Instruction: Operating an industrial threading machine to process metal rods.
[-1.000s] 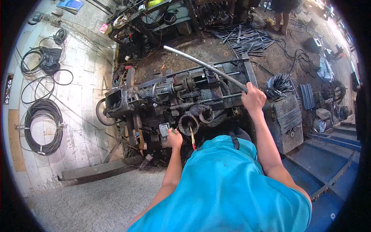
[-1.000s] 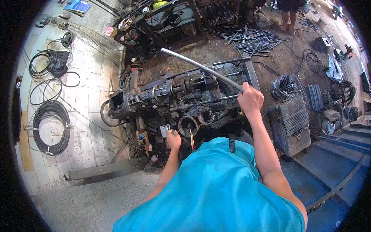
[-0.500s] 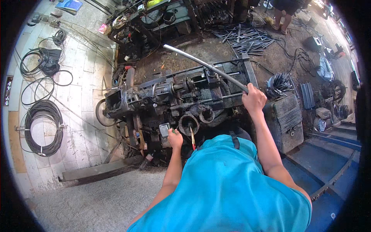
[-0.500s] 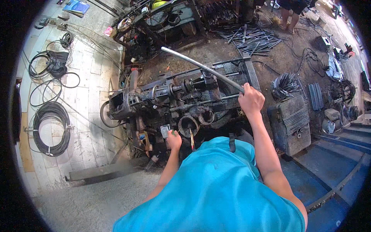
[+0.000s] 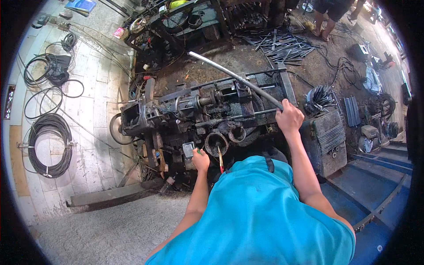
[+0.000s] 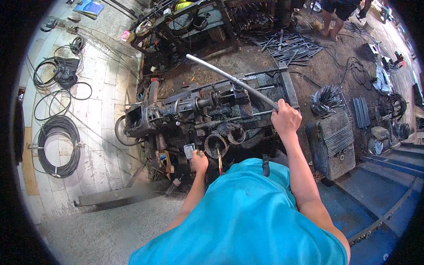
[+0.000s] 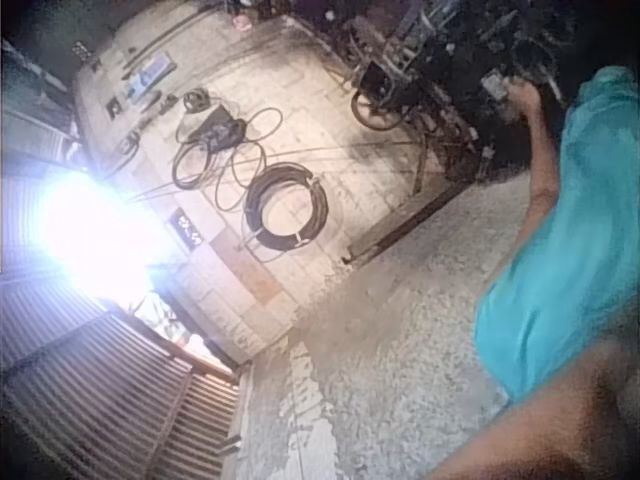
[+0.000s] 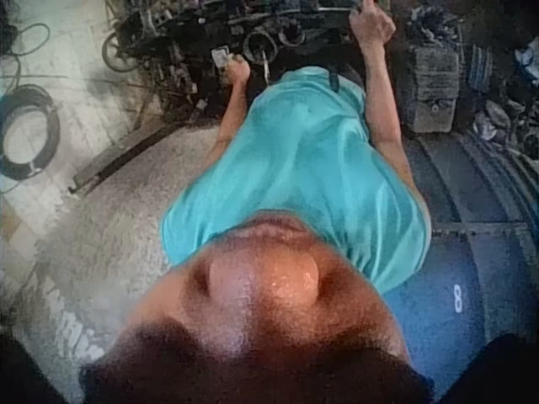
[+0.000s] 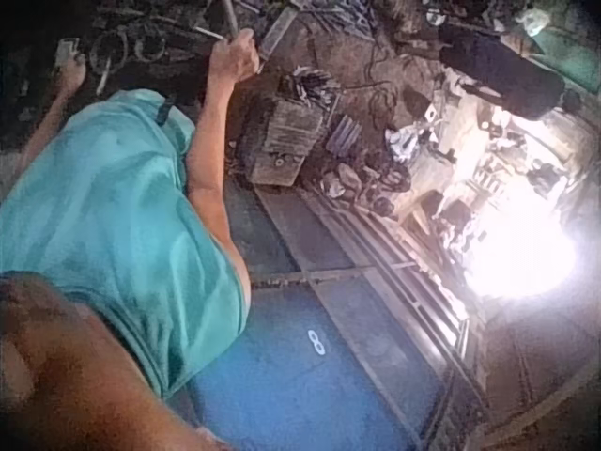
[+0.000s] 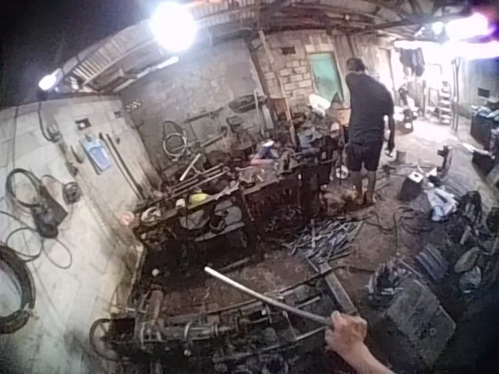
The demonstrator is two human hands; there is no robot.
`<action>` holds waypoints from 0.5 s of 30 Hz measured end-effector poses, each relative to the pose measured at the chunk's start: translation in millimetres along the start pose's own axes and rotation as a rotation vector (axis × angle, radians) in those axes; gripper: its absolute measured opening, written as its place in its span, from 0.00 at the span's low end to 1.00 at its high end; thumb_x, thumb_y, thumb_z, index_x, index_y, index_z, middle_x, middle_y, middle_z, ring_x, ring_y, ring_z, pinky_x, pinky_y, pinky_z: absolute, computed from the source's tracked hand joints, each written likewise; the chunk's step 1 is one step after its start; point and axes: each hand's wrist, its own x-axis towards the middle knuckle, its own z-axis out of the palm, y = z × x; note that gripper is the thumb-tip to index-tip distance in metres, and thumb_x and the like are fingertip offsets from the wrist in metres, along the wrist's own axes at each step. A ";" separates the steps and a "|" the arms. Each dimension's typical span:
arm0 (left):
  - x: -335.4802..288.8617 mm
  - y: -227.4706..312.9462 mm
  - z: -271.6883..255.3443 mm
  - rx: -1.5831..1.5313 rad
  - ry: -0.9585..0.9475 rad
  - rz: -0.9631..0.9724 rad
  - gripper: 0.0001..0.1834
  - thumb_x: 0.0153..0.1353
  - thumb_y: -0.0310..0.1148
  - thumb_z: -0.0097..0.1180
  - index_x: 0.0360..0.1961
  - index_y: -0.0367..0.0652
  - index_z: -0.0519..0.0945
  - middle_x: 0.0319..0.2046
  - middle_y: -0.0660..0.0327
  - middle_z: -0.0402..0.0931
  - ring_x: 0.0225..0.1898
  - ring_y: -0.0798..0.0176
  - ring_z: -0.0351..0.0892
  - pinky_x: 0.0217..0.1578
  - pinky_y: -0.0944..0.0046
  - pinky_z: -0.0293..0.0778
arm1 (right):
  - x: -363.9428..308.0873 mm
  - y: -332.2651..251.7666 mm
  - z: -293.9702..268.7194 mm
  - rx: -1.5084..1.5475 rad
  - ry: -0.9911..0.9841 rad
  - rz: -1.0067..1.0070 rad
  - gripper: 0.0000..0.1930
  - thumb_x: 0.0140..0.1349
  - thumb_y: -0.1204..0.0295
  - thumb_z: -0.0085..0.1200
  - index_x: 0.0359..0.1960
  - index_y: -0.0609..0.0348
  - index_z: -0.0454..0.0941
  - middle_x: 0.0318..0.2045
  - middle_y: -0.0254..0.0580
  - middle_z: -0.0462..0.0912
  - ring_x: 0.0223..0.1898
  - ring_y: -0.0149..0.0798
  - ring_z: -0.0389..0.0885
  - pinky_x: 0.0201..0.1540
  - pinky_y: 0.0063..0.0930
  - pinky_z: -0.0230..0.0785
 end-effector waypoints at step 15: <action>-0.5 -1.1 -1.2 0.023 -0.014 0.004 0.20 0.63 0.40 0.52 0.52 0.39 0.72 0.40 0.37 0.78 0.45 0.34 0.77 0.47 0.42 0.71 | 6.3 0.8 -0.4 -0.006 0.002 -0.028 0.12 0.49 0.66 0.62 0.34 0.53 0.74 0.26 0.41 0.82 0.29 0.49 0.83 0.33 0.44 0.73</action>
